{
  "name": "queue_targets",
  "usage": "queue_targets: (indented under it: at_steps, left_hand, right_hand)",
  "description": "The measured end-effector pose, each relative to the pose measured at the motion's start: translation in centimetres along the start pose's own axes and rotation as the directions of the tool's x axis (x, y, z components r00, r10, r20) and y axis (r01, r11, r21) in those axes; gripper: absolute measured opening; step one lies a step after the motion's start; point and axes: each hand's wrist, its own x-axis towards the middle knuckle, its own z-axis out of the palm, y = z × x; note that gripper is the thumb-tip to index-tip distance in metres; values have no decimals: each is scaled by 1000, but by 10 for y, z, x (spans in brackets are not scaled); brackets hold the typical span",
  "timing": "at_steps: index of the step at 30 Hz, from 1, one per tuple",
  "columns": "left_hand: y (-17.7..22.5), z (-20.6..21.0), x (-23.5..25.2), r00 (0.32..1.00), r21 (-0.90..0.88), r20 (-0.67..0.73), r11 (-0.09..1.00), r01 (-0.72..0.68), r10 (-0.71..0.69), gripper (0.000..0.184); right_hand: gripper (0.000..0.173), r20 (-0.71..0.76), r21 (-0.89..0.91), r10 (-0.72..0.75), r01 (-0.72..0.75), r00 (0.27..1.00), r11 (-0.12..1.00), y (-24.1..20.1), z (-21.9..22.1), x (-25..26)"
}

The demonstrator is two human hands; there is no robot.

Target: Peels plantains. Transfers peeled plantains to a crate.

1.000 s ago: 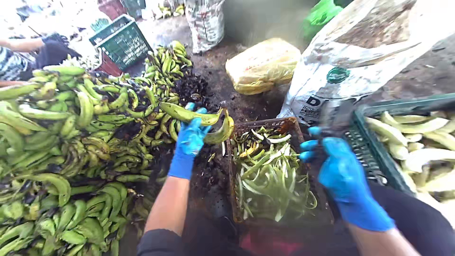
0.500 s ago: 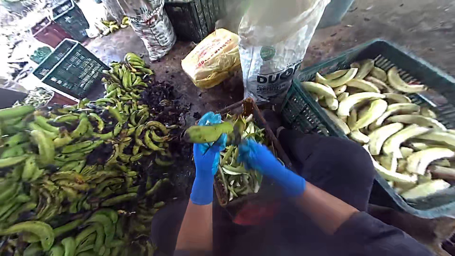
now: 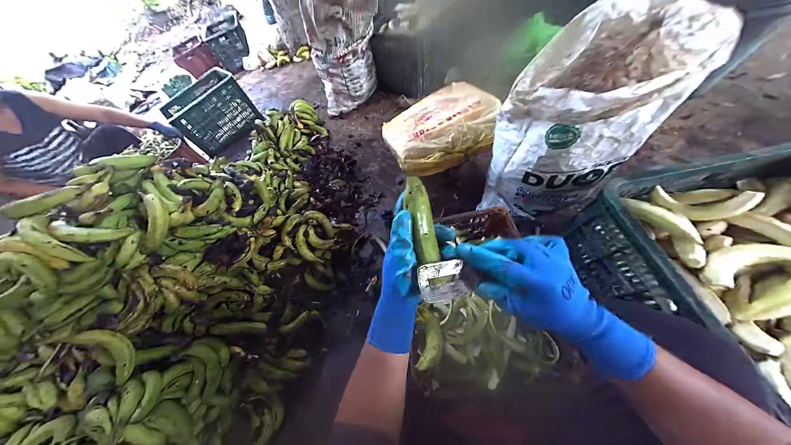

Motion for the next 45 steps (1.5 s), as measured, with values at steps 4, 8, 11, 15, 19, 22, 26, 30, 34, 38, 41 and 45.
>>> queue_targets:
  at_steps: [4,8,11,15,19,22,26,30,34,38,41,45]
  left_hand:
    - [-16,1,-6,962,35,195,982,186,-189,56]
    - [-8,-11,3,995,79,84,996,40,-47,52]
    - [-3,-23,14,984,64,-57,984,-167,170,47]
    - [-5,-11,1,998,164,15,984,-62,61,55]
    - [-14,-2,1,979,187,151,977,106,-135,52]
    - [-12,-5,11,996,74,4,994,-87,86,47]
    - [-12,-1,17,941,-243,-83,909,-338,327,37]
    - [-11,-8,3,984,167,169,985,33,-62,47]
    - [-16,-16,13,959,242,248,967,76,-138,51]
    - [-14,-3,25,990,-362,-77,922,-134,114,41]
    - [-14,1,18,977,-306,-71,928,-213,201,33]
    - [-14,1,7,988,313,156,949,-42,-8,52]
  right_hand:
    - [42,-167,-166,183,-211,969,963,43,-3,40]
    - [50,-100,-129,327,-338,940,932,44,-7,45]
    - [50,-21,0,122,-122,992,993,-2,12,13]
    - [45,-109,-18,97,-100,989,995,12,15,21]
    - [53,-173,-152,301,-328,938,932,55,2,48]
    - [53,-141,-103,284,-299,948,949,22,7,30]
    - [46,-136,-49,59,-66,989,997,-16,17,1]
    - [49,-114,-15,162,-165,980,986,40,5,34]
    - [54,-85,-69,410,-416,908,907,60,-1,40]
    - [50,-169,-74,127,-141,977,987,2,19,3]
    - [46,-145,-26,78,-83,986,996,-5,19,4]
    - [46,-19,114,357,-353,934,929,44,11,40]
